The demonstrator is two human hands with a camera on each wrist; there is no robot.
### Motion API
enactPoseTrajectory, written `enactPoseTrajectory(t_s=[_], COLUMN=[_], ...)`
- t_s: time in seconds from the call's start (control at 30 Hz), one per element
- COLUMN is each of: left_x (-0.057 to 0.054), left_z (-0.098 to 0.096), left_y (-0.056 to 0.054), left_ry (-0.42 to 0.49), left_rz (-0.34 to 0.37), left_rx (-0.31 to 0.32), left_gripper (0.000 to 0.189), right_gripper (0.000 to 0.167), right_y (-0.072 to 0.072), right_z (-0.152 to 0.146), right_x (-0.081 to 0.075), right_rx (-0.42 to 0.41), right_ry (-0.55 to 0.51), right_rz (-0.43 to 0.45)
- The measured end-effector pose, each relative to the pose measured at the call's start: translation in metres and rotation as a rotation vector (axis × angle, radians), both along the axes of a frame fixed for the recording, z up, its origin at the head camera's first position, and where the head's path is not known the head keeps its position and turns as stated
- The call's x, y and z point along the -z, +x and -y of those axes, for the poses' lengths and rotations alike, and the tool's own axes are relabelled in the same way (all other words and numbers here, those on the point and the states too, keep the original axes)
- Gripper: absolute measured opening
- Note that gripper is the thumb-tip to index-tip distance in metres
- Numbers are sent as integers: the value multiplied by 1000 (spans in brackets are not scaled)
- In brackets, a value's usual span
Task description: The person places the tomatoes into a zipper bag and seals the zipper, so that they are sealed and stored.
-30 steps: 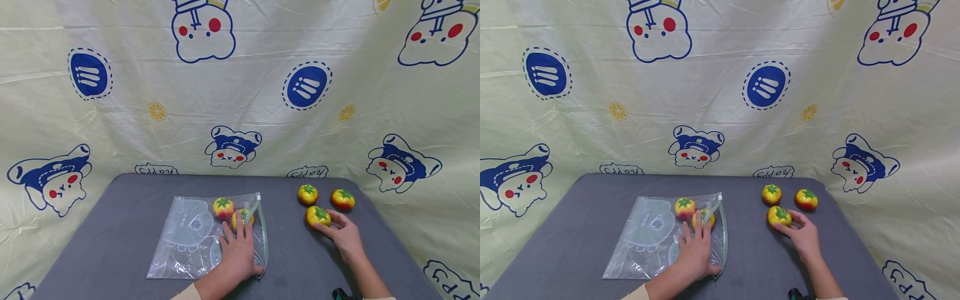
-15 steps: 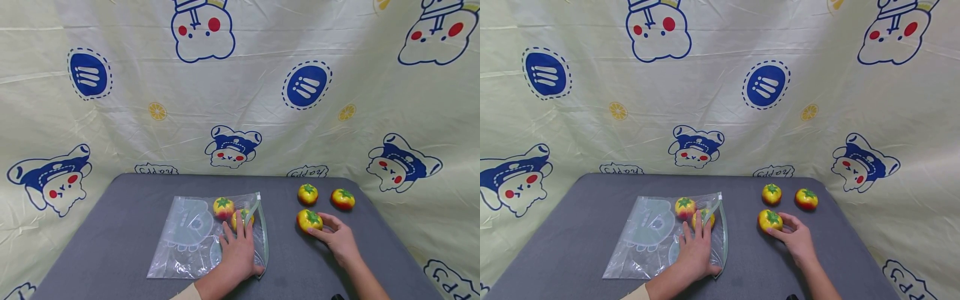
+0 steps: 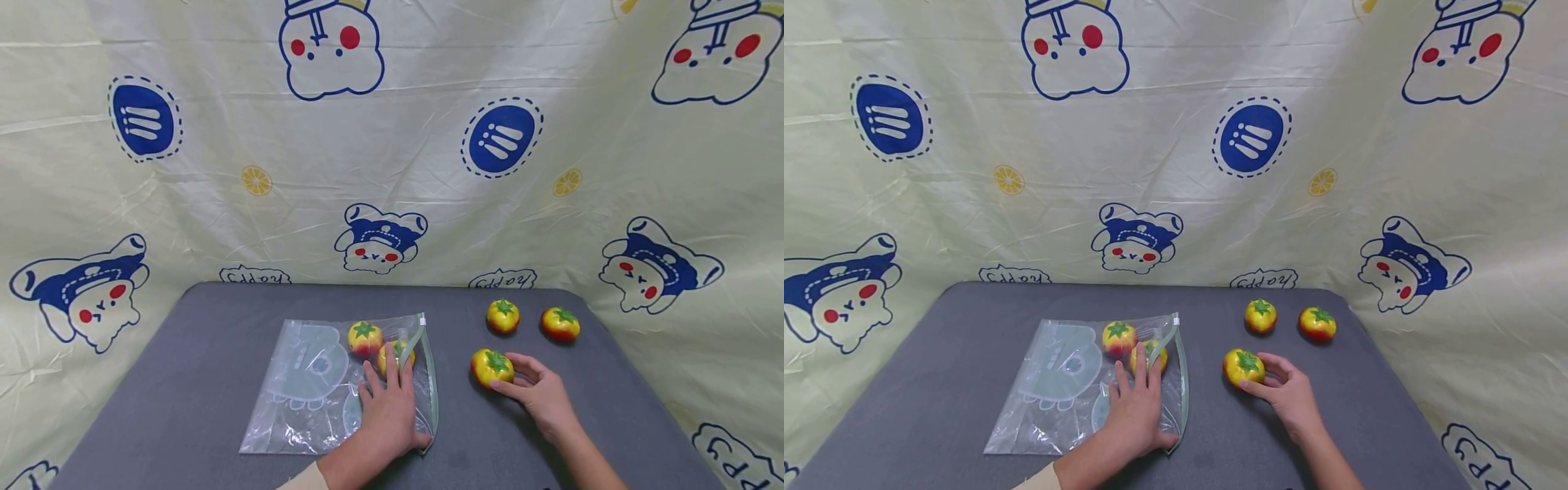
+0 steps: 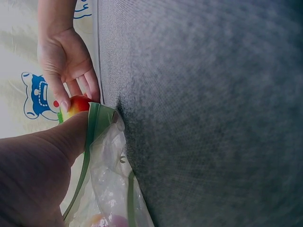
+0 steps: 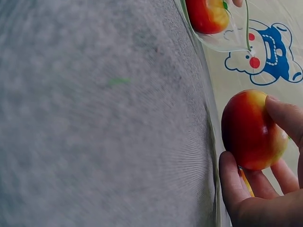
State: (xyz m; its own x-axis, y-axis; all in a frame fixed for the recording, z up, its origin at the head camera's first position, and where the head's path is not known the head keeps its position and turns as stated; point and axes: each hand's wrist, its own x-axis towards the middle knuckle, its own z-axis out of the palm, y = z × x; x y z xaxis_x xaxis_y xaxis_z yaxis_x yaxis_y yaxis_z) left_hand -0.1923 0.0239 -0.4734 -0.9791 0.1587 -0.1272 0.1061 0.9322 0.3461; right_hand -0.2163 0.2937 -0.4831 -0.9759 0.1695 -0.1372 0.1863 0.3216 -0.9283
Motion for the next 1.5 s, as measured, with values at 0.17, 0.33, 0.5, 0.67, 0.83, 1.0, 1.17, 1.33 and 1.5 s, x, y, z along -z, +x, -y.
enactPoseTrajectory(t_s=[0.17, 0.33, 0.5, 0.67, 0.83, 1.0, 1.17, 1.33, 1.5], left_x=[0, 1, 1, 2, 2, 3, 4, 4, 2], left_z=[0, 0, 1, 0, 0, 0, 0, 0, 0], left_y=[-1, 0, 0, 1, 2, 1, 1, 1, 1], left_ry=[7, 12, 16, 17, 13, 17, 21, 26, 30], left_rz=[9, 2, -10, -36, -46, -29, -15, -19, -13], left_rx=[0, 0, 4, 5, 3, 4, 1, -1, 0], left_gripper=[128, 128, 128, 129, 129, 128, 128, 129, 128], right_gripper=[78, 78, 78, 77, 76, 76, 74, 73, 74], right_y=[1, 2, 3, 4, 3, 3, 3, 2, 0], right_z=[4, 8, 11, 15, 19, 23, 28, 33, 39], right_x=[0, -1, -2, -2, -1, -1, -2, 1, 2], right_rx=[-5, -21, -44, -72, -81, -90, -96, -112, -124], right_ry=[-7, -11, -22, -44, -37, -30, -69, -107, -156], right_rz=[4, 10, 5, -18, -50, -71, -69, -72, -73])
